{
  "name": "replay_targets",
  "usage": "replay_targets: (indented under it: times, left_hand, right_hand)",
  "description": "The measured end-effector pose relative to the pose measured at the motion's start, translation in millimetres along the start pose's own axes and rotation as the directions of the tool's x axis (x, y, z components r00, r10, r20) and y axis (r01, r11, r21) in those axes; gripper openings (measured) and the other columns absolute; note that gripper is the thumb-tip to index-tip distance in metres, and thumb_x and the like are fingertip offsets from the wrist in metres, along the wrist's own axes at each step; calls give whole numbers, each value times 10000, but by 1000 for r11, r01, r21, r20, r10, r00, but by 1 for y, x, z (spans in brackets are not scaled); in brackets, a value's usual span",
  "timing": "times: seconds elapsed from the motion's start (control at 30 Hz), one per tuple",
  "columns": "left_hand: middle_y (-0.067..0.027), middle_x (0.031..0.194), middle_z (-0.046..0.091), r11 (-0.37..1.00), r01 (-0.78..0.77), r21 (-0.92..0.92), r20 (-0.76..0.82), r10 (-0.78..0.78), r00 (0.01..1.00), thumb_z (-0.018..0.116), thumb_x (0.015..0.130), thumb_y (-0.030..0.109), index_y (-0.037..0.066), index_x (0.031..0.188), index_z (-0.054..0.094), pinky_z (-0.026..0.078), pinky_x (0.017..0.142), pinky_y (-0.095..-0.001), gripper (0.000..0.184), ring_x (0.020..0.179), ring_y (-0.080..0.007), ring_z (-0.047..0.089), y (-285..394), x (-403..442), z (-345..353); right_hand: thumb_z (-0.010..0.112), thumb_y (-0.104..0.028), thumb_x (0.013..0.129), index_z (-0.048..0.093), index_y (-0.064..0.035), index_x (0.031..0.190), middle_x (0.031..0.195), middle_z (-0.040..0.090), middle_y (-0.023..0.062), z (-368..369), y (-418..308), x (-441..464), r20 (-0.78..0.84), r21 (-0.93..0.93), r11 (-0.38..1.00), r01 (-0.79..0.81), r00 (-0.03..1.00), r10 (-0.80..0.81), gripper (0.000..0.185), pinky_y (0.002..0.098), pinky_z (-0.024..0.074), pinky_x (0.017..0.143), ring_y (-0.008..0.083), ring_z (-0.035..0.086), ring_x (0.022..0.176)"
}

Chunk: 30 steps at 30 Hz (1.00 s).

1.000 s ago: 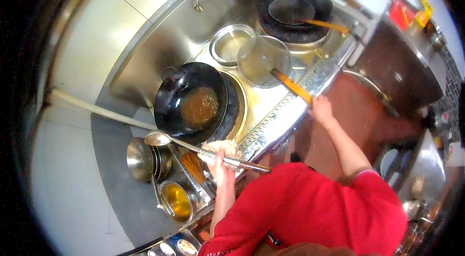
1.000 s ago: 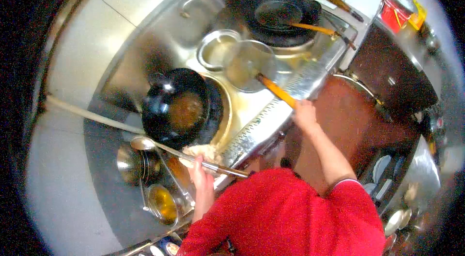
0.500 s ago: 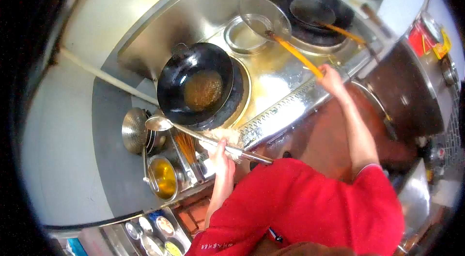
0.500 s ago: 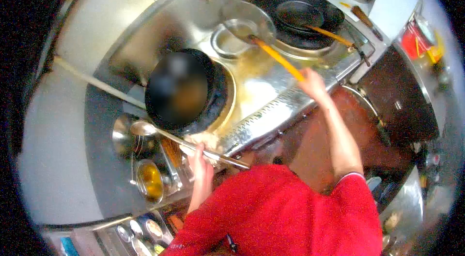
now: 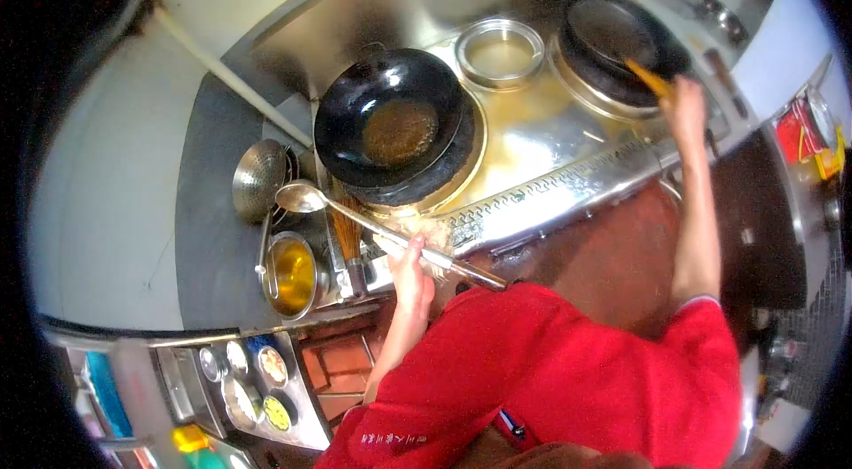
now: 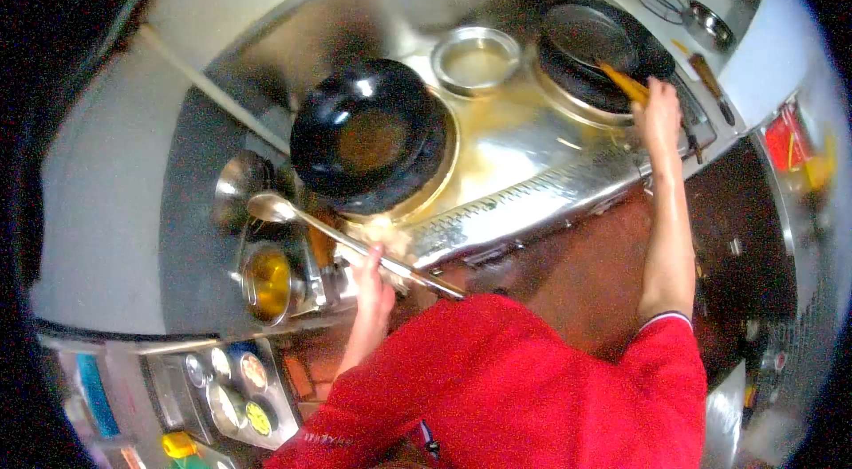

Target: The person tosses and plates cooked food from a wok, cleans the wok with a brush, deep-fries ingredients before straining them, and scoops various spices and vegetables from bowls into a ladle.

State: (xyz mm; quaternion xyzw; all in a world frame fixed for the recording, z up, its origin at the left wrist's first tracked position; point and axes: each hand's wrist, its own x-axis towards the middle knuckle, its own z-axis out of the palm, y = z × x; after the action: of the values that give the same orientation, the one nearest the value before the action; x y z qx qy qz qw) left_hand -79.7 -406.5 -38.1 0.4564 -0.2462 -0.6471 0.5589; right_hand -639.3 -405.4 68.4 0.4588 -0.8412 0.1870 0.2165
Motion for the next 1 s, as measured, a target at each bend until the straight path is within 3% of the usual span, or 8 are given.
replay_targets:
  times: [0.07, 0.13, 0.17, 0.23, 0.33, 0.73, 0.87, 1.0]
  left_hand:
    - [-74, 1143, 571, 1000, -24, -5, -19, 24, 1000, 662, 863, -6, 14, 1318, 430, 493, 902, -336, 511, 1027, -190, 566, 3, -2, 5]
    - [-69, 1099, 572, 999, -35, 4, -68, 35, 997, 668, 859, -8, 17, 1270, 455, 500, 881, -329, 464, 993, -185, 574, 4, -4, 4]
    - [-64, 1044, 567, 1000, -13, -1, -49, 13, 999, 669, 856, -17, 22, 1206, 475, 506, 847, -316, 402, 942, -177, 577, 14, -7, 13]
    - [-87, 1028, 593, 996, -88, -34, -20, 87, 996, 634, 864, -49, 17, 1201, 471, 545, 832, -319, 380, 935, -192, 618, 26, -13, 37]
    - [-113, 1027, 615, 997, -71, -25, 99, 73, 992, 601, 875, -67, 8, 1195, 478, 575, 838, -328, 351, 933, -212, 652, 32, -9, 48]
    - [-188, 1100, 626, 939, 251, 234, 316, -318, 894, 554, 930, 85, -28, 1265, 477, 550, 942, -446, 362, 1018, -283, 652, 14, 21, -32]
    - [-133, 1069, 650, 869, 373, 326, 0, -395, 919, 606, 901, 48, -27, 1185, 526, 565, 808, -378, 304, 947, -239, 657, 52, 4, -58]
    - [-153, 1072, 651, 956, 166, 241, 204, -217, 955, 594, 899, 21, -29, 1205, 517, 576, 769, -385, 320, 938, -271, 668, 21, 7, -110]
  right_hand:
    - [683, -155, 855, 521, 2, 1305, 1190, 588, 227, -25, -32, -9, -158, 184, 982, 48, 987, -18, 503, 456, 499, 920, 351, 594, 1092]
    - [682, -179, 869, 557, 5, 1268, 1189, 618, 207, -40, -87, -55, 49, 606, 795, 30, 996, -75, 457, 425, 510, 905, 301, 623, 1076]
    - [688, -207, 876, 595, 9, 1220, 1176, 642, 176, -83, -142, -82, 385, 722, 653, -230, 917, -102, 417, 390, 512, 902, 259, 635, 1051]
    - [720, -258, 862, 572, -22, 1275, 1163, 647, 152, -82, -201, -143, 640, 718, 643, -267, 616, -460, 498, 370, 494, 941, 251, 616, 1090]
    - [709, -192, 874, 573, -7, 1195, 1119, 637, 183, -74, -264, -224, 451, 888, 439, -134, 442, -776, 395, 375, 479, 909, 252, 613, 1027]
    - [696, -165, 855, 560, 15, 1254, 950, 688, 137, -38, -248, -237, 797, 584, 647, -490, 500, -340, 459, 353, 516, 781, 197, 628, 865]
    - [645, -137, 854, 566, 30, 1240, 880, 674, 119, -6, -216, -196, 775, 539, 633, -556, 622, -112, 428, 337, 522, 712, 192, 625, 790]
    - [582, -74, 808, 589, 42, 1115, 725, 614, 81, 14, -194, -90, 691, 623, 501, -601, 723, 7, 329, 315, 463, 491, 152, 563, 563]
